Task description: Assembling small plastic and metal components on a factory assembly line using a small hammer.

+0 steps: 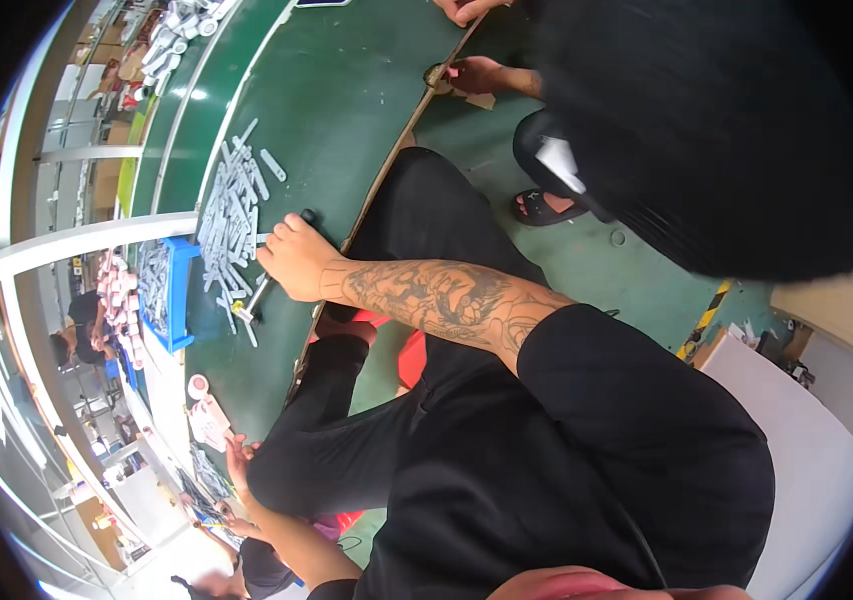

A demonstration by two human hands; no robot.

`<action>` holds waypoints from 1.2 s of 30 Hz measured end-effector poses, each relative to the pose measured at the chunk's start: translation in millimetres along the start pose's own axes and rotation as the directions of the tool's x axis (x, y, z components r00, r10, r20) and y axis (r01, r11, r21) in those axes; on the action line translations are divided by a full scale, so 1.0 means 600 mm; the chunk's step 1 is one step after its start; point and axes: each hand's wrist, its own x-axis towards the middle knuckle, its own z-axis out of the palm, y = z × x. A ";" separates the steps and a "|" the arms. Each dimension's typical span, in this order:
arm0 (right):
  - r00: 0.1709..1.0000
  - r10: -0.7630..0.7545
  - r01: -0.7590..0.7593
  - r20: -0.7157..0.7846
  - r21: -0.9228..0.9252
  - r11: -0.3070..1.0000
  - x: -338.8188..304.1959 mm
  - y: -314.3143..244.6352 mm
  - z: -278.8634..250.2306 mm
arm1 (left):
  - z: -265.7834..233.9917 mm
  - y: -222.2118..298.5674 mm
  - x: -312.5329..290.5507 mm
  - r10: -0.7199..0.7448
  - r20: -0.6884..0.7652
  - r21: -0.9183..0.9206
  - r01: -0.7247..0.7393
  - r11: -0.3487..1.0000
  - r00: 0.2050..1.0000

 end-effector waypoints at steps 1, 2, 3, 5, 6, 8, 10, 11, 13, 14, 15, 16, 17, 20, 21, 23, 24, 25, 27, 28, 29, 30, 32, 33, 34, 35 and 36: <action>1.000 0.014 -0.014 -0.008 -0.025 1.000 -0.007 0.002 0.000 | 0.009 -0.003 -0.002 0.000 -0.024 -0.009 0.000 1.000 1.000; 0.999 0.020 -0.021 -0.028 -0.028 0.999 -0.013 0.000 0.001 | 0.013 -0.004 -0.008 0.013 -0.028 -0.008 -0.013 1.000 1.000; 0.999 0.026 -0.027 -0.048 -0.032 0.999 -0.018 -0.002 0.002 | 0.016 -0.005 -0.013 0.025 -0.032 -0.011 -0.025 1.000 0.999; 0.999 0.019 -0.020 -0.046 -0.024 1.000 -0.027 -0.006 0.002 | 0.023 -0.008 -0.025 0.040 -0.061 -0.007 -0.040 0.999 0.997; 0.999 0.011 -0.012 -0.047 -0.024 1.000 -0.030 -0.007 0.002 | 0.027 -0.004 -0.029 0.046 -0.071 -0.011 -0.047 0.999 0.996; 0.999 0.019 -0.020 -0.028 -0.020 1.000 -0.024 -0.005 0.000 | 0.033 0.005 -0.037 0.057 -0.077 0.026 -0.055 0.998 0.995; 1.000 0.022 -0.022 -0.005 -0.024 0.999 -0.027 0.008 -0.002 | 0.058 0.002 -0.033 0.075 -0.067 0.057 -0.071 0.996 0.995; 1.000 0.012 -0.013 -0.019 -0.033 0.999 -0.022 0.010 -0.004 | 0.056 0.007 -0.032 0.072 -0.047 0.073 -0.068 0.995 0.996; 0.998 -0.012 0.008 -0.057 -0.054 0.999 -0.020 0.007 -0.012 | 0.052 0.007 -0.037 0.084 -0.017 0.063 -0.082 0.995 0.996; 0.999 -0.014 0.012 -0.044 -0.041 0.999 -0.018 0.004 -0.012 | 0.047 0.007 -0.041 0.100 -0.004 0.100 -0.100 0.990 0.995; 0.999 -0.026 0.025 -0.039 -0.032 0.999 -0.017 0.007 -0.010 | 0.046 0.008 -0.038 0.127 0.012 0.132 -0.128 0.983 0.992; 0.998 -0.002 0.000 -0.058 -0.023 1.000 -0.016 0.006 -0.008 | 0.031 0.008 -0.034 0.153 -0.001 0.192 -0.150 0.970 0.988; 0.997 -0.008 0.007 -0.081 -0.012 1.000 -0.007 -0.011 -0.010 | -0.007 0.022 -0.038 0.197 0.031 0.285 -0.198 0.938 0.980; 0.999 -0.002 0.002 0.033 0.003 1.000 -0.010 0.009 -0.016 | 0.004 -0.003 -0.024 0.220 0.088 0.427 -0.236 0.873 0.972; 0.997 0.010 -0.008 0.081 -0.029 1.000 -0.006 0.014 -0.020 | 0.014 -0.005 -0.022 0.199 0.090 0.415 -0.218 0.883 0.976; 0.982 0.030 -0.028 0.187 -0.009 1.000 0.010 0.009 -0.046 | 0.036 -0.007 -0.027 0.204 0.115 0.439 -0.234 0.868 0.972; 0.983 0.012 -0.012 0.182 -0.002 1.000 0.019 0.014 -0.059 | 0.047 -0.008 -0.024 0.192 0.144 0.418 -0.235 0.877 0.971; 0.975 -0.009 0.011 0.222 -0.009 1.000 0.027 0.027 -0.063 | 0.059 -0.005 -0.020 0.176 0.132 0.417 -0.216 0.883 0.975; 0.953 -0.075 0.077 0.295 0.002 0.997 0.043 0.035 -0.059 | 0.042 -0.009 -0.025 0.175 0.160 0.386 -0.224 0.895 0.972; 0.931 -0.111 0.106 0.348 0.032 0.994 0.051 0.039 -0.053 | 0.028 -0.019 -0.022 0.146 0.209 0.391 -0.219 0.894 0.967; 0.935 -0.231 0.219 0.269 0.076 0.973 0.057 0.041 -0.049 | 0.006 -0.029 -0.019 0.149 0.245 0.342 -0.229 0.911 0.958; 0.924 -0.244 0.239 0.293 0.052 0.970 0.063 0.053 -0.051 | 0.009 -0.031 -0.007 0.147 0.278 0.343 -0.241 0.908 0.949; 0.912 -0.303 0.304 0.278 0.042 0.952 0.073 0.065 -0.062 | 0.026 -0.018 -0.002 0.117 0.310 0.358 -0.230 0.905 0.943; 0.889 -0.363 0.352 0.278 0.091 0.932 0.076 0.069 -0.067 | 0.033 -0.012 0.002 0.045 0.322 0.354 -0.164 0.921 0.946; 0.883 -0.379 0.363 0.277 0.110 0.925 0.076 0.075 -0.076 | 0.043 -0.003 0.015 -0.021 0.351 0.350 -0.110 0.930 0.936; 0.879 -0.392 0.368 0.271 0.134 0.920 0.073 0.075 -0.077 | 0.048 0.006 0.024 -0.085 0.378 0.340 -0.053 0.939 0.922; 0.879 -0.399 0.373 0.263 0.144 0.917 0.070 0.076 -0.077 | 0.060 0.016 0.040 -0.136 0.428 0.330 -0.014 0.944 0.894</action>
